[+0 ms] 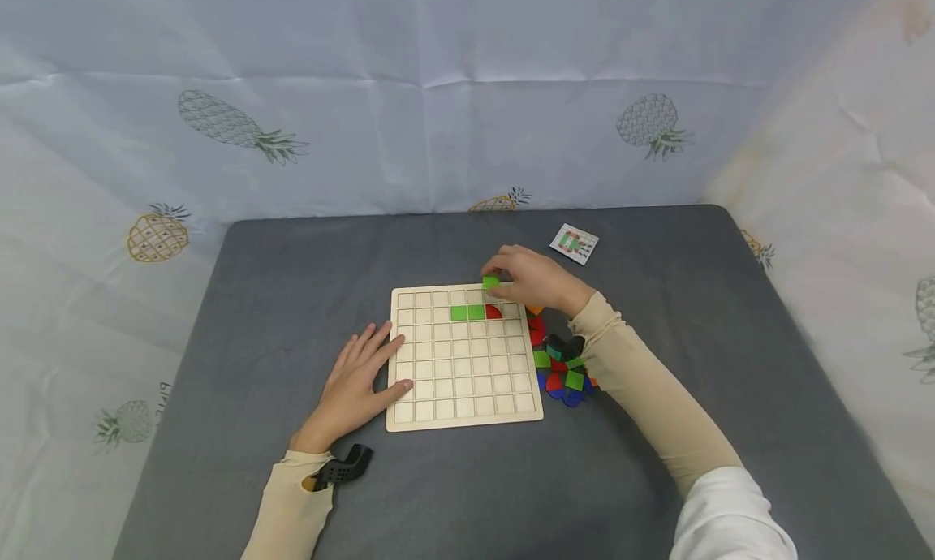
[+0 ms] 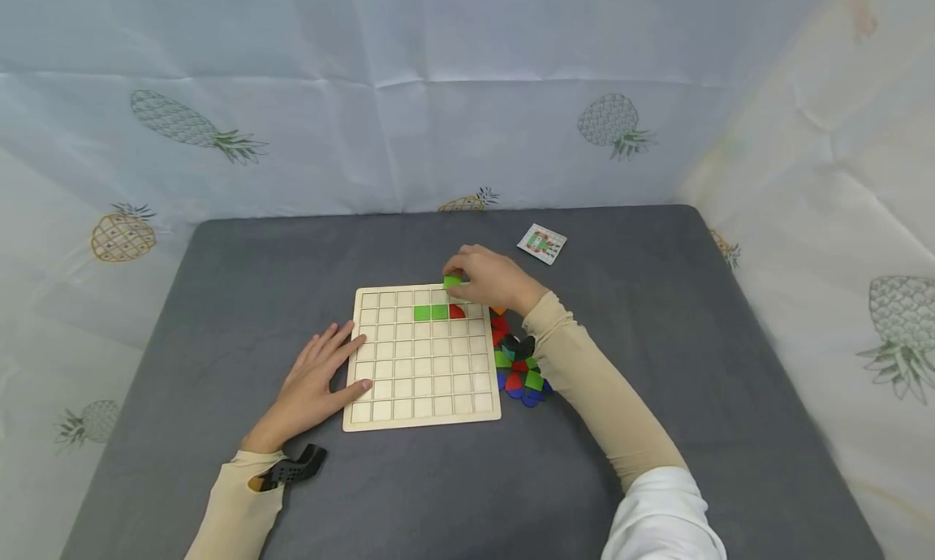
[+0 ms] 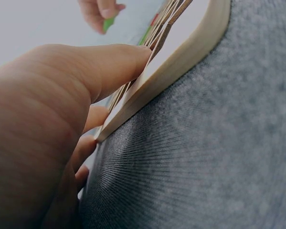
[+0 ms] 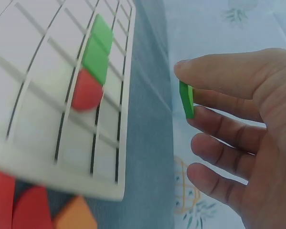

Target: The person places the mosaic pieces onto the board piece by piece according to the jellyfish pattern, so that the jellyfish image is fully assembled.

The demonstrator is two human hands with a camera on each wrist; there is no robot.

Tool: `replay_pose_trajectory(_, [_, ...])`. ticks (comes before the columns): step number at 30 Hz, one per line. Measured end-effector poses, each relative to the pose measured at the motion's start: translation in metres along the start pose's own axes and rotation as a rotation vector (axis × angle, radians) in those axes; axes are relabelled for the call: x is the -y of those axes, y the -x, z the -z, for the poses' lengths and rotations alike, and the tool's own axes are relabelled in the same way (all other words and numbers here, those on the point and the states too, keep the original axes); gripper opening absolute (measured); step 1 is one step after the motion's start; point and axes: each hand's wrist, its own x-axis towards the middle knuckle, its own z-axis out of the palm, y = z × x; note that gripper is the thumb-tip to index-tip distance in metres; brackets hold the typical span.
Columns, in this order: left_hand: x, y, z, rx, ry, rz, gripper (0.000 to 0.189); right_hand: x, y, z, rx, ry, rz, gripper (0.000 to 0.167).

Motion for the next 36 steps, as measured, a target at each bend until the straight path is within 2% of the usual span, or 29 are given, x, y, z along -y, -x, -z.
replay_pose_trajectory(6, [0.000, 0.000, 0.000, 0.004, 0.003, 0.003, 0.080, 0.009, -0.013, -0.006, -0.030, -0.027, 0.034, 0.037])
replay_pose_trajectory(12, [0.000, 0.001, 0.001, 0.008, 0.000, 0.009, 0.079, 0.015, -0.020, -0.015, -0.061, -0.072, 0.052, 0.031])
replay_pose_trajectory(18, [-0.001, 0.000, 0.001, 0.010, -0.001, 0.004, 0.079, 0.018, -0.026, -0.028, -0.017, -0.102, 0.028, 0.031])
replay_pose_trajectory(23, [-0.002, 0.000, 0.002, 0.010, 0.005, -0.001, 0.079, 0.021, -0.030, -0.038, 0.005, -0.101, 0.044, 0.032])
replay_pose_trajectory(30, [-0.002, -0.001, 0.002, 0.010, 0.002, 0.003, 0.079, 0.026, -0.037, -0.052, 0.038, -0.066, 0.071, 0.032])
replay_pose_trajectory(36, [-0.001, 0.001, 0.002, -0.018, 0.004, -0.013, 0.079, 0.033, -0.041, -0.058, 0.057, -0.026, 0.083, 0.030])
